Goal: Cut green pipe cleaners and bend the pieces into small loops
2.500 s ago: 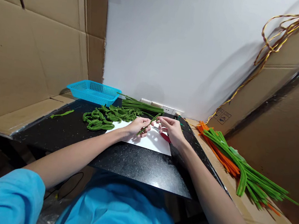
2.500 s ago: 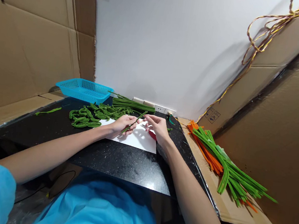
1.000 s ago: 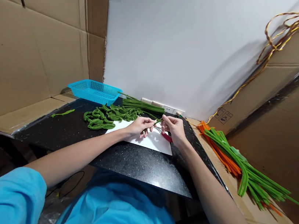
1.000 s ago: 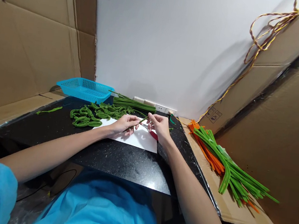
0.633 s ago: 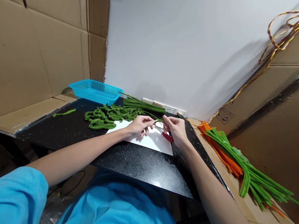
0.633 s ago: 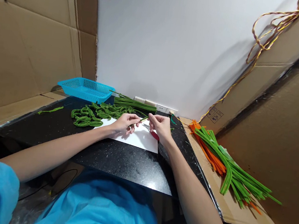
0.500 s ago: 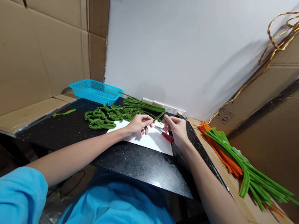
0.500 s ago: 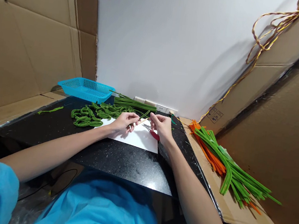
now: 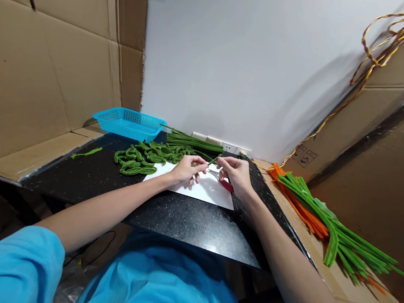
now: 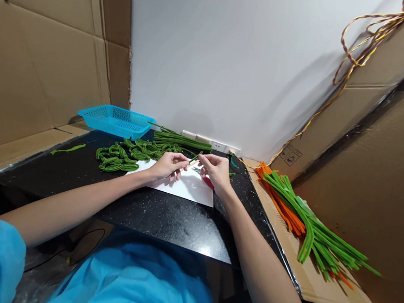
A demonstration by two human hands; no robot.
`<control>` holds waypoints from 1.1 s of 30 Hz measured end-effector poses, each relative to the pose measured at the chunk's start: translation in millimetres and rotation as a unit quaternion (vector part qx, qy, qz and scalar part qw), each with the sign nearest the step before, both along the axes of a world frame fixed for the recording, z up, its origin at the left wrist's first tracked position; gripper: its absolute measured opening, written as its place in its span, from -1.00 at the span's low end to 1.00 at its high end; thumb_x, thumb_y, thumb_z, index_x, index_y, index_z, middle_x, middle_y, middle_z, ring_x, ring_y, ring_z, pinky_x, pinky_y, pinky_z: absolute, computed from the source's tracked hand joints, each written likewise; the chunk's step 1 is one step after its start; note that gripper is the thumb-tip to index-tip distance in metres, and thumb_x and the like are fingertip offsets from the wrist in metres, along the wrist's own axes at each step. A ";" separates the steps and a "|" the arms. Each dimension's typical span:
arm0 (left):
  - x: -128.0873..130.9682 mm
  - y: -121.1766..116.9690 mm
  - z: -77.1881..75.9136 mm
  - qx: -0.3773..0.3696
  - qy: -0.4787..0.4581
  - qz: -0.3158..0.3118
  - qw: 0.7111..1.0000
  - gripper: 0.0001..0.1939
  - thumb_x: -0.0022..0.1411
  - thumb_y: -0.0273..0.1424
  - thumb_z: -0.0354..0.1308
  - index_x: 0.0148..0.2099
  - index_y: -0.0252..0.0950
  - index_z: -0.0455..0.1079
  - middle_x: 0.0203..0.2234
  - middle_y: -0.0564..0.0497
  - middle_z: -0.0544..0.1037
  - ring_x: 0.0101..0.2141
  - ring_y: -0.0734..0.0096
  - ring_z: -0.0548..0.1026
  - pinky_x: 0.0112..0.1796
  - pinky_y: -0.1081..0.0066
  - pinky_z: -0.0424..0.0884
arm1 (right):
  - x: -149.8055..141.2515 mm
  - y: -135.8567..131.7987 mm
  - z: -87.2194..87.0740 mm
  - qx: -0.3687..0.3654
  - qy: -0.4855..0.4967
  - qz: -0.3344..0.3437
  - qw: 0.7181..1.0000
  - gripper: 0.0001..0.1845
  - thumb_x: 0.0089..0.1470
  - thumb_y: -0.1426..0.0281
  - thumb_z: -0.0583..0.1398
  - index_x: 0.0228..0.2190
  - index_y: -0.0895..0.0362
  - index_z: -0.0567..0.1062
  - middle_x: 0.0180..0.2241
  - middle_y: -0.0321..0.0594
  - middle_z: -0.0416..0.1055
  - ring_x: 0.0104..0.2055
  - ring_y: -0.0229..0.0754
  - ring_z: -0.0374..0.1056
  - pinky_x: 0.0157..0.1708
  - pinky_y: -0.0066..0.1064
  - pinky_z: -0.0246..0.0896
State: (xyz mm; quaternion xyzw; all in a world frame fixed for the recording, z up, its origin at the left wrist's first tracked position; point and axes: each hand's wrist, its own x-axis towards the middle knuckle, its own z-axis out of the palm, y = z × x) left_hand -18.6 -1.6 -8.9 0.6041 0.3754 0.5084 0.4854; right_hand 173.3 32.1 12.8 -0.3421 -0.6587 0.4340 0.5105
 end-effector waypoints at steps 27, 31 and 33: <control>1.3 -1.4 4.3 -0.039 -0.021 0.025 0.999 -0.90 0.36 -0.45 0.17 -0.23 -0.40 0.40 -0.44 0.03 0.48 -0.71 0.65 0.38 -0.77 0.59 0.11 | 104.4 52.9 -4.7 0.132 -0.506 -0.373 0.766 -0.74 0.18 0.23 0.24 -0.30 0.09 0.72 -0.36 -0.03 0.63 -0.29 0.02 0.50 -0.23 -0.26 0.25; 1.4 -1.7 4.6 -0.044 -0.021 0.028 0.998 -0.90 0.37 -0.47 0.13 -0.23 -0.39 0.40 -0.49 0.08 0.44 -0.72 0.67 0.33 -0.77 0.59 0.09 | 106.4 52.2 -4.3 0.132 -0.519 -0.374 0.757 -0.77 0.15 0.27 0.25 -0.30 0.07 0.72 -0.33 -0.01 0.63 -0.25 0.03 0.51 -0.22 -0.27 0.27; 2.0 -2.0 4.8 -0.046 -0.017 0.037 0.998 -0.89 0.38 -0.49 0.11 -0.26 -0.37 0.39 -0.54 0.11 0.40 -0.74 0.68 0.29 -0.77 0.59 0.06 | 107.8 51.9 -4.1 0.138 -0.502 -0.376 0.767 -0.79 0.09 0.33 0.29 -0.24 0.02 0.71 -0.26 -0.07 0.64 -0.20 0.03 0.52 -0.21 -0.28 0.27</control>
